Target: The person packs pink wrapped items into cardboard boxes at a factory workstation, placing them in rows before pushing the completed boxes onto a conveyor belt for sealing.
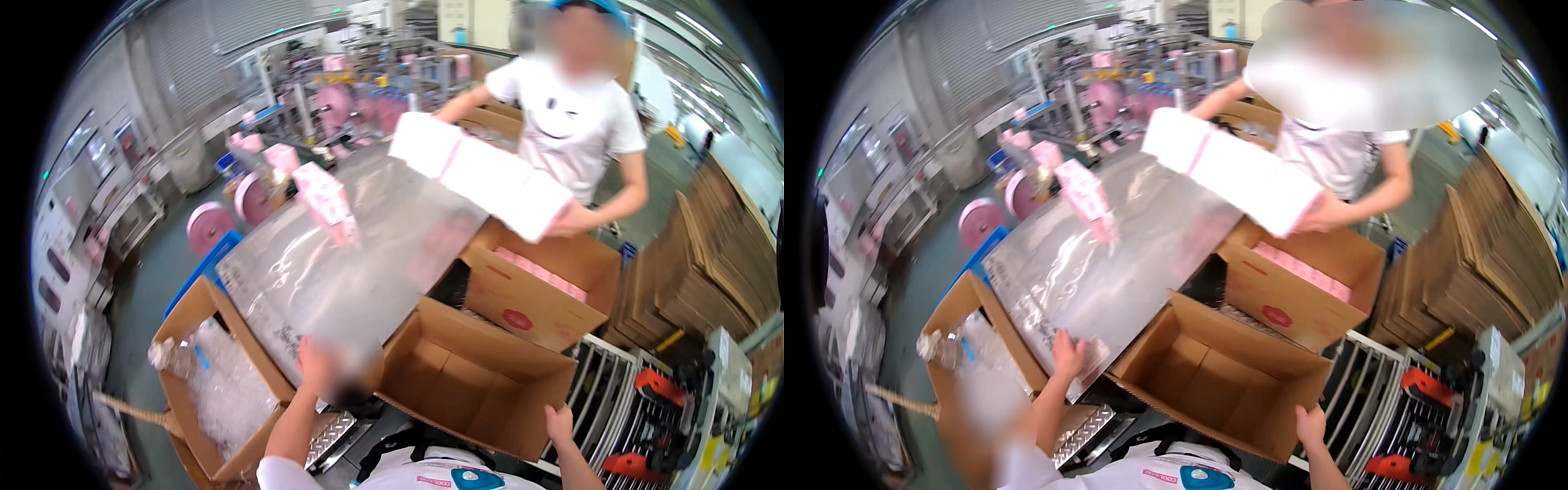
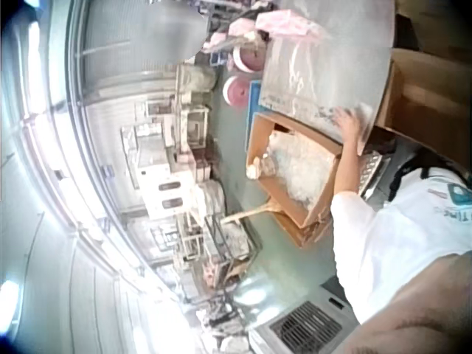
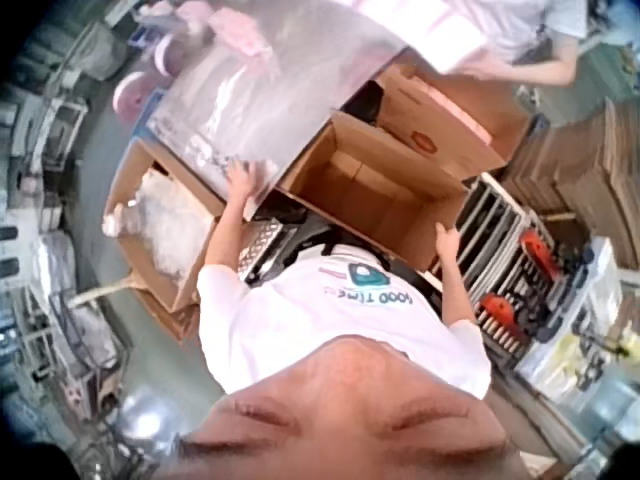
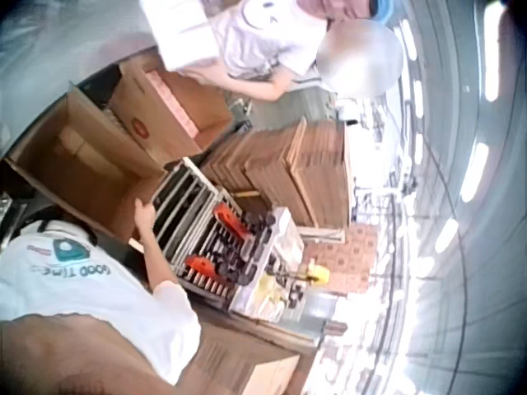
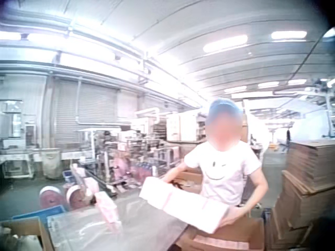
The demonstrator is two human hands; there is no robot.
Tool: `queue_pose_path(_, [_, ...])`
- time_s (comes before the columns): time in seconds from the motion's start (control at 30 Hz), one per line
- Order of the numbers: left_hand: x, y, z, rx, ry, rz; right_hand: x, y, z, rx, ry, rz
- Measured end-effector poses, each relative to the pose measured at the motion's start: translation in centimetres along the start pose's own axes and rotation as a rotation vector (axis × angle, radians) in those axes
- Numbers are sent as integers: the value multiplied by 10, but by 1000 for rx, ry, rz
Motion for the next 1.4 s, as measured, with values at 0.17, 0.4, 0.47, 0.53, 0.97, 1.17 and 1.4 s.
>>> queue_pose_path(0.17, [17,-51,62,82,-139,-95,1,20,10,76,29,-12])
queue_pose_path(0.4, [66,45,-5,326,-776,254,13,75,-1,3,-46,68])
queue_pose_path(0.47, [128,25,-3,211,-758,405,0,-8,-4,-344,-15,-37])
queue_pose_path(0.53, [230,-28,36,209,-448,352,-6,-82,6,-402,-38,14])
queue_pose_path(0.97, [582,194,-3,-183,49,150,129,-362,205,-719,-229,-939])
queue_pose_path(1.17, [581,180,17,11,-31,231,144,-572,439,-508,-642,-1405])
queue_pose_path(1.4, [491,113,-18,-100,18,562,232,-535,512,-624,-666,-700])
Point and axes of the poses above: each hand's wrist, its own x-axis towards the middle knuckle, its own z-axis out of the palm, y = z × x, the point moved 9 cm from there along x, towards the middle knuckle, and after that the axes turned 14 degrees about -z, right-handed, at the moved point
